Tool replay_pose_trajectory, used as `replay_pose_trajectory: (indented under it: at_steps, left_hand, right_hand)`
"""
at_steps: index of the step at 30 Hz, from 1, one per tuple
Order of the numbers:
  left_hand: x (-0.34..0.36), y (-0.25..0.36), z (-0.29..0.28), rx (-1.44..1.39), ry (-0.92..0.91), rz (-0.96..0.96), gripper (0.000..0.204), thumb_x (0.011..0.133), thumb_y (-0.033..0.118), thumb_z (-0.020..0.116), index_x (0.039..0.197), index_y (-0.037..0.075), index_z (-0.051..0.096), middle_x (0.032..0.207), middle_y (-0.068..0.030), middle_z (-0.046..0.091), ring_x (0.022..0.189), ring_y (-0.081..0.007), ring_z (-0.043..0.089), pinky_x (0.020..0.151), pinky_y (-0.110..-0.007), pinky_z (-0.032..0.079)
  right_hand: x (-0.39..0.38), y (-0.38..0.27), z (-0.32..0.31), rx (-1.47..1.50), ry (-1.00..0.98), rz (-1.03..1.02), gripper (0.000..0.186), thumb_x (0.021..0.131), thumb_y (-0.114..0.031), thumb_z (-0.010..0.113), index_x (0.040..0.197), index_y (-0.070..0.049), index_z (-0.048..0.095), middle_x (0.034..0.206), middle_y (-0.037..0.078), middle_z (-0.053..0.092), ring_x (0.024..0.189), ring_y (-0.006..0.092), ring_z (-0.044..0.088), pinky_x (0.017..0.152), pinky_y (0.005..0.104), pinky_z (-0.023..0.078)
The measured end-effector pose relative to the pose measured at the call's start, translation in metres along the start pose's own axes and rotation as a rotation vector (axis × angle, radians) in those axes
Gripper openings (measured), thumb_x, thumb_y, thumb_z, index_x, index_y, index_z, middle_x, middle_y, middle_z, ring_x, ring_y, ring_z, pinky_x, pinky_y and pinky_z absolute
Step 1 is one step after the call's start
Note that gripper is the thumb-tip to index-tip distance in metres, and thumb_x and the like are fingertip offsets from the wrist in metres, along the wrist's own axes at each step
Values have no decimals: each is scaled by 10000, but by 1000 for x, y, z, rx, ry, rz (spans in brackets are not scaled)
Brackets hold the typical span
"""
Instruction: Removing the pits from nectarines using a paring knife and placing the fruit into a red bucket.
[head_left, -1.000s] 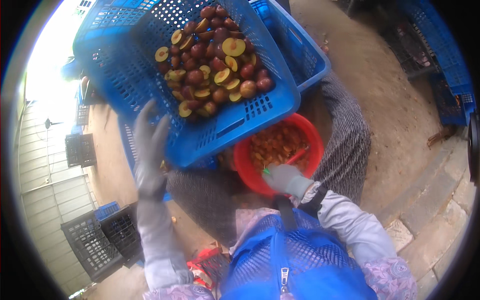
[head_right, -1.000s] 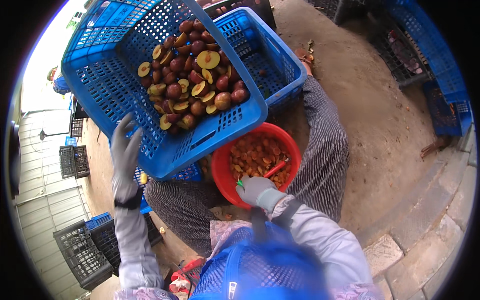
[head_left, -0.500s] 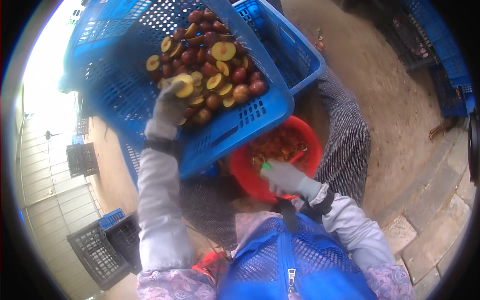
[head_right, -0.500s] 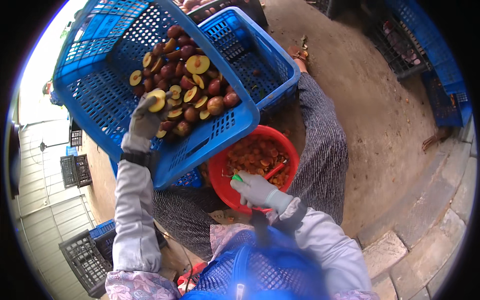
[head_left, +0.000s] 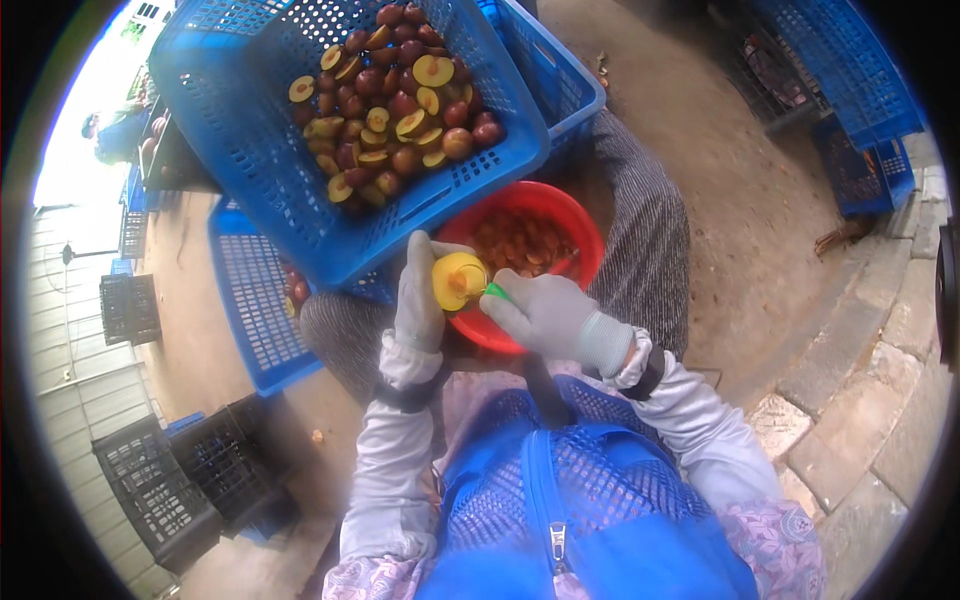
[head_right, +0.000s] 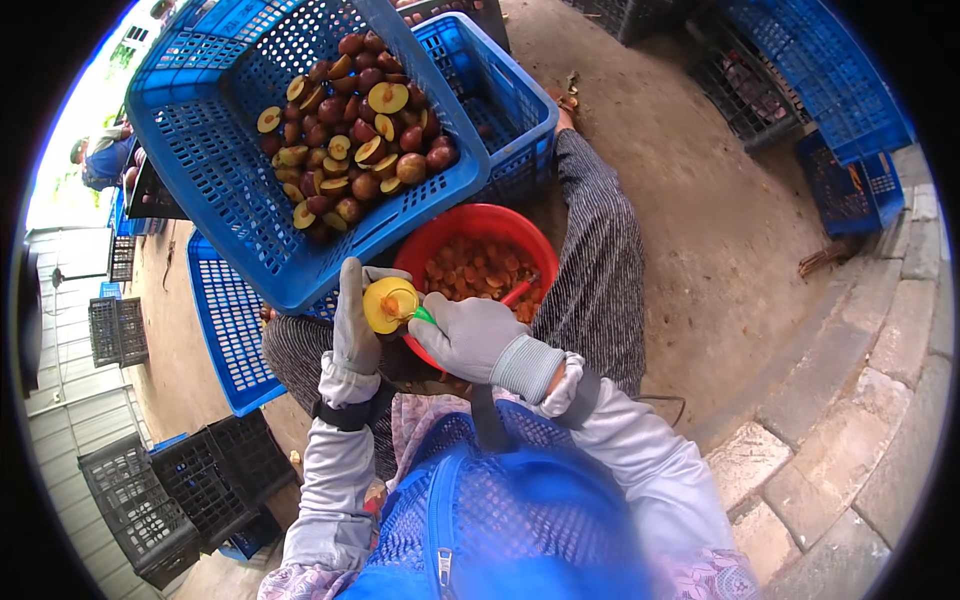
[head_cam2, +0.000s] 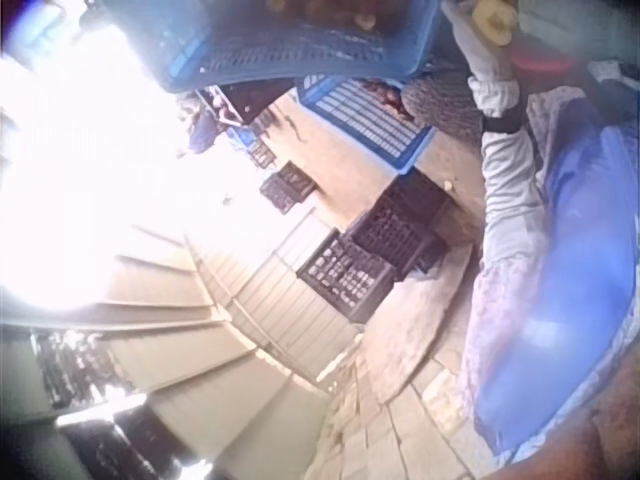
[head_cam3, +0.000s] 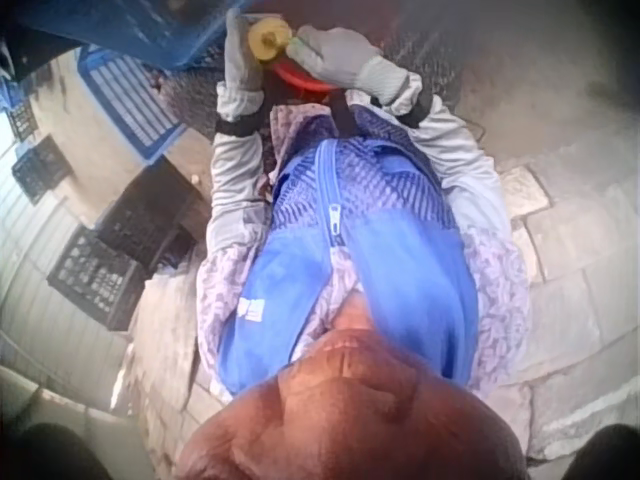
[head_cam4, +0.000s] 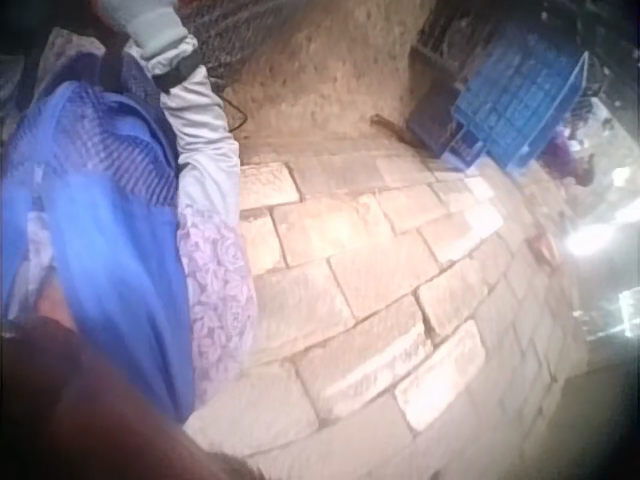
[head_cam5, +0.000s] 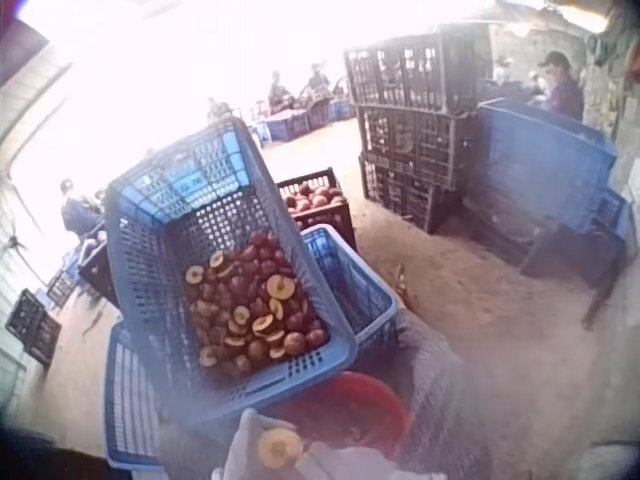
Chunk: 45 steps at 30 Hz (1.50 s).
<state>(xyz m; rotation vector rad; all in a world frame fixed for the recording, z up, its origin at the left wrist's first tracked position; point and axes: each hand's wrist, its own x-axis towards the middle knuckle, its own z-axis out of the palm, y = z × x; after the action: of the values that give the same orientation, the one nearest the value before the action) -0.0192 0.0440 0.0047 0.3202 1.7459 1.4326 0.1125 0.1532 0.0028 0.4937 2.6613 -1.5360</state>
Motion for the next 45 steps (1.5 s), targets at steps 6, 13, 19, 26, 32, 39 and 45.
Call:
replay_pose_trajectory:
  at_steps: [6, 13, 19, 26, 32, 39, 45]
  left_hand:
    - [-4, -1, 0, 134, 3, 4, 601, 931, 445, 235, 818, -19, 601, 717, -93, 615, 634, -149, 576, 619, -239, 454]
    - [-1, -8, 5, 156, 23, 7, 606, 927, 441, 263, 774, -21, 624, 702, -87, 616, 648, -151, 574, 644, -245, 449]
    - [2, -14, 3, 408, 52, -80, 623, 913, 457, 271, 726, -7, 643, 665, -96, 624, 660, -171, 590, 668, -271, 450]
    - [10, -13, 10, 409, 117, -86, 586, 906, 450, 309, 756, -6, 646, 683, -98, 631, 688, -178, 596, 681, -279, 450]
    - [10, -43, 17, 277, 354, 123, 575, 922, 436, 313, 738, -12, 622, 689, -83, 603, 657, -134, 556, 654, -251, 436]
    - [10, -34, 19, 747, 331, -20, 624, 904, 464, 262, 696, 23, 651, 693, -107, 628, 672, -231, 589, 682, -307, 434]
    - [8, -36, 15, 44, 201, -36, 527, 916, 414, 284, 875, 8, 617, 760, -123, 622, 761, -220, 588, 743, -308, 438]
  right_hand:
    - [-10, 3, 12, 45, -32, 63, 354, 883, -388, 386, 887, -43, 464, 662, 197, 579, 650, 384, 579, 593, 478, 440]
    - [-11, 3, 21, 202, -31, 109, 356, 885, -377, 386, 887, -33, 476, 682, 221, 575, 667, 409, 568, 616, 478, 434]
    - [-15, 9, 42, 324, -52, 148, 353, 895, -366, 391, 894, -22, 471, 642, 176, 567, 585, 310, 585, 558, 405, 451]
    - [-13, 6, 42, 1058, -224, 531, 373, 916, -382, 360, 835, -39, 480, 561, 65, 529, 371, 112, 462, 345, 237, 360]
    - [-8, 9, 50, 1136, -241, 530, 396, 919, -397, 338, 849, -37, 485, 521, 59, 514, 329, 102, 426, 309, 241, 346]
    - [-7, 18, 62, 936, -224, 502, 420, 917, -401, 322, 815, -30, 491, 486, 60, 497, 310, 111, 412, 306, 238, 346]
    - [-4, 17, 55, 1185, -354, 605, 439, 914, -412, 312, 804, -32, 501, 475, 49, 477, 306, 99, 395, 280, 237, 330]
